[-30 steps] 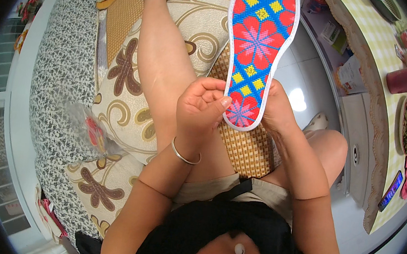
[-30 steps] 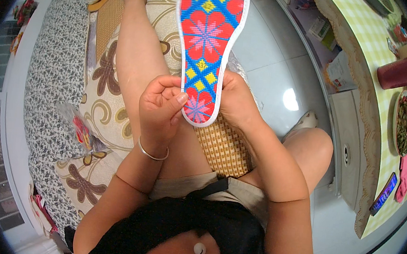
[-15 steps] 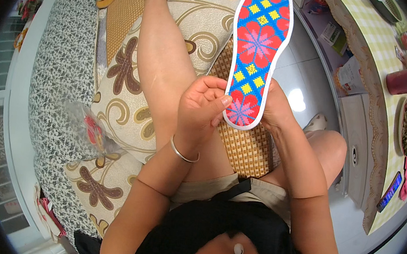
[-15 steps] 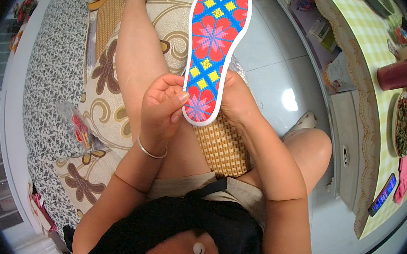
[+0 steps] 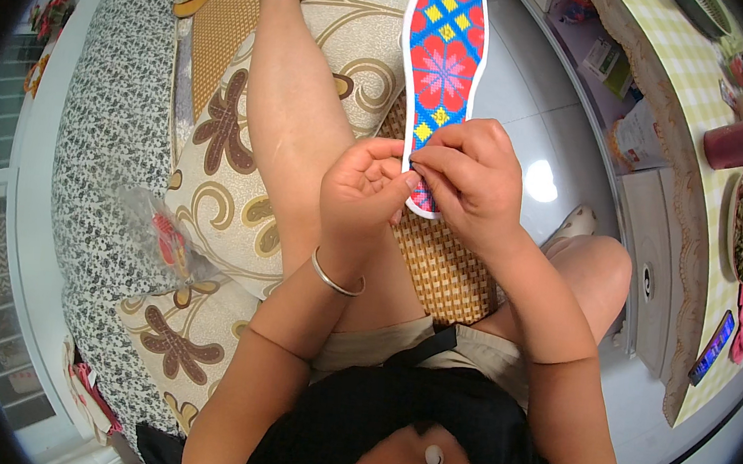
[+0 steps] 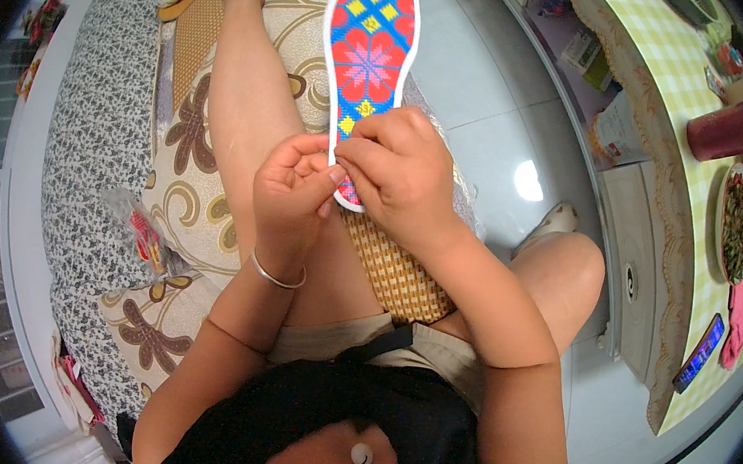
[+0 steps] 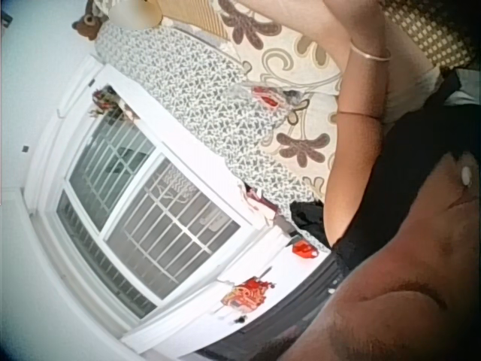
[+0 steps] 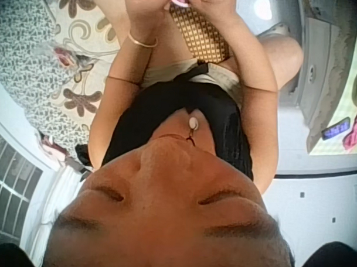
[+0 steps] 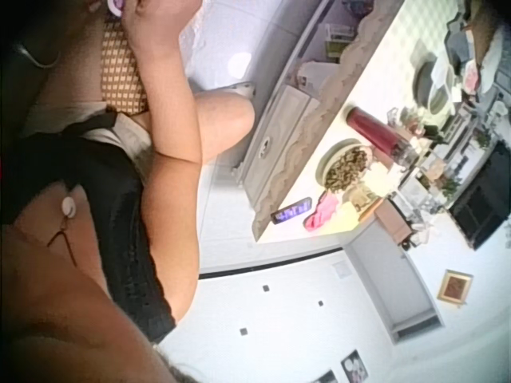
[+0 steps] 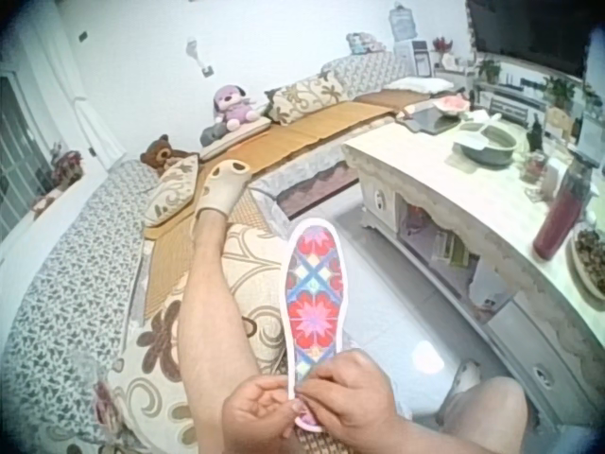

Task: The person sews a colorful patterned insole by hand using a needle and red thread.

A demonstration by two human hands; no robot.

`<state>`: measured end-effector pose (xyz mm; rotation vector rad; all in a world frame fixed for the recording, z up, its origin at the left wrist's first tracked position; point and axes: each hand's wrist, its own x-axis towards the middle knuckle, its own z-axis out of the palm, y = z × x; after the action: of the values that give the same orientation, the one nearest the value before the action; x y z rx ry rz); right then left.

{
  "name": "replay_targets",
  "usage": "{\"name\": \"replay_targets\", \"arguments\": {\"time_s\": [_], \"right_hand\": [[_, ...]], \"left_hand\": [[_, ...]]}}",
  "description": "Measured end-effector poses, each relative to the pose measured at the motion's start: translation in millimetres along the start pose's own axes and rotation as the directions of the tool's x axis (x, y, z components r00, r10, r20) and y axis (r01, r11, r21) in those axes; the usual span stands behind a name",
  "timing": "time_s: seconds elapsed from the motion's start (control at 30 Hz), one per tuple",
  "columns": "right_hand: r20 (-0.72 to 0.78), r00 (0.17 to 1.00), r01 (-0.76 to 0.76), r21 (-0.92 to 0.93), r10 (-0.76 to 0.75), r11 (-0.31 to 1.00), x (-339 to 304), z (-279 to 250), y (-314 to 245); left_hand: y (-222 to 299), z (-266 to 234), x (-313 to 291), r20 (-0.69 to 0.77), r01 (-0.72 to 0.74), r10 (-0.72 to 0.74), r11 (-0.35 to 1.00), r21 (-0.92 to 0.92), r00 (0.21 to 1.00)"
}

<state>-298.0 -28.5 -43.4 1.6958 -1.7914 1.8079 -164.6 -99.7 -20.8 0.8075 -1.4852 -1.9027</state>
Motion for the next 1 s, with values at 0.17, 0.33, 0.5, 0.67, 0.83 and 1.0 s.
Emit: {"name": "replay_targets", "arguments": {"time_s": [0.17, 0.33, 0.5, 0.67, 0.83, 1.0], "right_hand": [[-0.066, 0.996, -0.043, 0.311, 0.067, 0.949, 6.5, -9.8, -21.0], [-0.098, 0.835, -0.15, 0.907, 0.541, 0.394, 23.6, -72.4, 12.2], [-0.613, 0.601, 0.021, 0.653, 0.512, 0.757, 26.7, -131.5, 30.0], [-0.214, 0.837, -0.438, 0.289, 0.503, 0.851, 9.4, -52.3, -2.3], [-0.026, 0.998, -0.062, -0.095, 0.059, 0.994, -4.5, -15.0, -7.2], [-0.015, 0.999, -0.033, -0.137, 0.031, 0.99, -4.8, -4.2, -12.9]], "left_hand": [[-3.0, -0.5, -0.6, -0.004, -0.004, 0.004, 0.998, 0.062, 1.0], [9.8, 0.7, -1.6, -0.095, -0.046, 0.056, 0.994, 0.097, 0.994], [9.2, -2.9, 1.9, -0.063, -0.025, 0.031, 0.996, 0.091, 0.997], [5.5, -5.6, -0.6, -0.079, -0.033, 0.041, 0.995, 0.097, 0.996], [2.9, -1.2, 0.6, -0.042, -0.041, 0.044, 0.996, 0.077, 0.998], [7.3, 1.2, -1.5, -0.043, -0.033, 0.037, 0.996, 0.081, 0.998]]}}
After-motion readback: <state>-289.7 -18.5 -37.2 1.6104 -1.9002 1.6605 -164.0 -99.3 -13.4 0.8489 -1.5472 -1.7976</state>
